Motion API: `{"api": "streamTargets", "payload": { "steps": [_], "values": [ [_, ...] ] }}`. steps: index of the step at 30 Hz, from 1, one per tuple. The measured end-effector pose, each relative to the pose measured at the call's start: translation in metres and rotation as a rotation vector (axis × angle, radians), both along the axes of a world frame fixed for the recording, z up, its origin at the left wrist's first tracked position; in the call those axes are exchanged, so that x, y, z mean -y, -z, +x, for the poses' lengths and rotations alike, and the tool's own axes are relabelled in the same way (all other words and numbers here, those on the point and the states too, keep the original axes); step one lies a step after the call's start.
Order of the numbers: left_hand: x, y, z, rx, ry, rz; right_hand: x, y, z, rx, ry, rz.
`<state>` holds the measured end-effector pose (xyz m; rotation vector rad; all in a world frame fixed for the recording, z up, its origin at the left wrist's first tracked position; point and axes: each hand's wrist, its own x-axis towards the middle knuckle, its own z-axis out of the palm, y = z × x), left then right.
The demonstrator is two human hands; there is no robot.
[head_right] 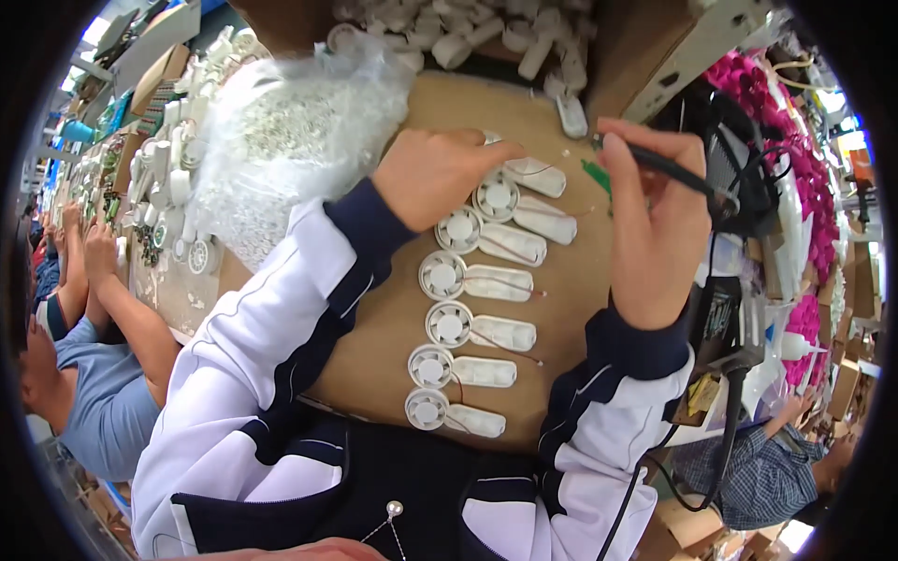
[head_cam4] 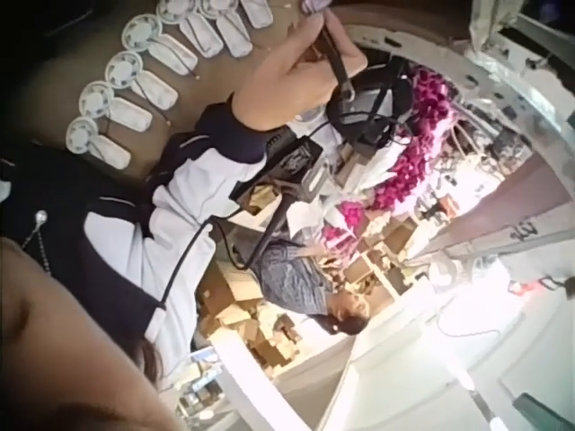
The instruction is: Soldering wires onto electronic components and assembling plastic modules at a factory workstation.
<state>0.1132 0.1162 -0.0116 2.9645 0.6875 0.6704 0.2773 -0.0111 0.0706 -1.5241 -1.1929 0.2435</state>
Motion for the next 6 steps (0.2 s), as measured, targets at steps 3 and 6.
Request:
{"api": "streamTargets", "payload": {
  "steps": [3,6],
  "values": [
    [0.006,-0.045,-0.017,0.219,-0.066,-0.077,0.017,-0.018,-0.005,-0.066,0.069,0.024],
    [-0.026,-0.080,-0.080,-0.023,-0.515,-0.205,0.022,-0.031,-0.015,-0.136,-0.058,-0.106]
  ]
}}
